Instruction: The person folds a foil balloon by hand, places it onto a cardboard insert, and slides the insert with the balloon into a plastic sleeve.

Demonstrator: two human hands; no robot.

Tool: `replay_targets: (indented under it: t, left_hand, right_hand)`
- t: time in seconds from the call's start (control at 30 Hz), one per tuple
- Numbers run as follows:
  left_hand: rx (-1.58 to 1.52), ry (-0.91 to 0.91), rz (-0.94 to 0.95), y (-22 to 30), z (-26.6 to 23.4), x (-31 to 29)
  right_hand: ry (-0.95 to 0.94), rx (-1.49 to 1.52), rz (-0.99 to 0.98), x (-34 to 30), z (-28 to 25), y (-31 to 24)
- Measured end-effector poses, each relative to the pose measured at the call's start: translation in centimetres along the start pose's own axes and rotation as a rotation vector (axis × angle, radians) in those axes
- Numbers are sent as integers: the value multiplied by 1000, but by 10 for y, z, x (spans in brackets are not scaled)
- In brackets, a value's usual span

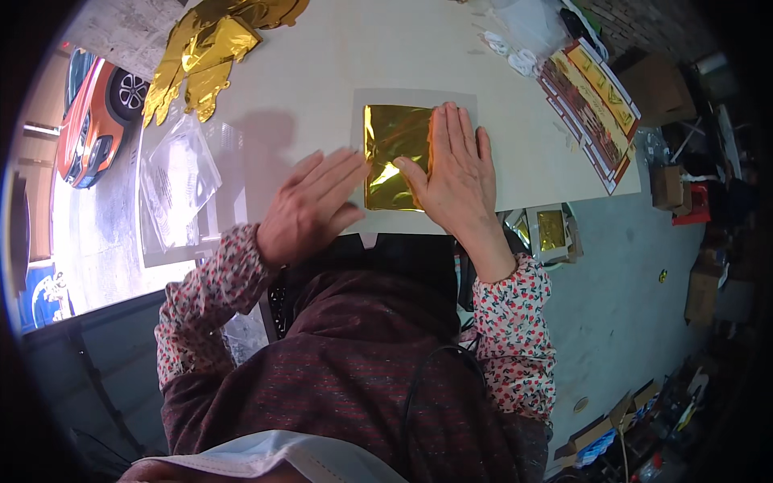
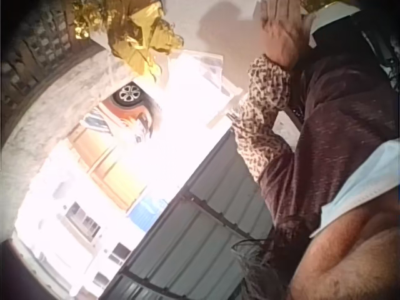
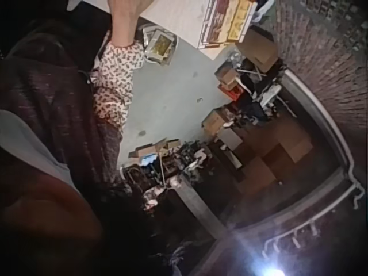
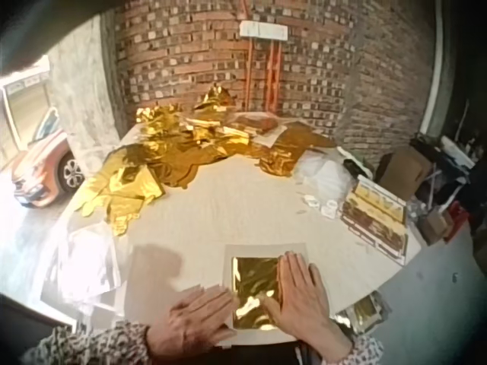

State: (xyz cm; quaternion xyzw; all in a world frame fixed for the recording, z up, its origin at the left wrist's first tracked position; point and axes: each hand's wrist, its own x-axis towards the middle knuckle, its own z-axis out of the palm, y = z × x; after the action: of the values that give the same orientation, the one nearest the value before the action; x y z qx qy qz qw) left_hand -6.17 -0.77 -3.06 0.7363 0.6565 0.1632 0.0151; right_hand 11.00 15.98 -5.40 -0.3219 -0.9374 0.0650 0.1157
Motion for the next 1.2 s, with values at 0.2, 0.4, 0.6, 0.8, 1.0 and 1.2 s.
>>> replay_targets:
  t: [0.2, 0.4, 0.6, 0.8, 1.0, 1.2]
  left_hand:
    - [15, 103, 31, -25, 10, 28]
    - [35, 34, 9, -26, 14, 29]
    - [84, 122, 12, -31, 23, 32]
    - [31, 72, 32, -39, 2, 6]
    - [487, 502, -514, -82, -44, -92]
    - [9, 192, -381, 59, 12, -88]
  right_hand:
    - [-6, 7, 10, 1, -2, -2]
    - [-10, -1, 22, 2, -3, -1]
    - [-19, -66, 22, 0, -1, -1]
    - [-18, -65, 29, -1, 4, 2]
    - [-41, -77, 63, -2, 2, 3]
    - [-43, -83, 75, -1, 0, 1]
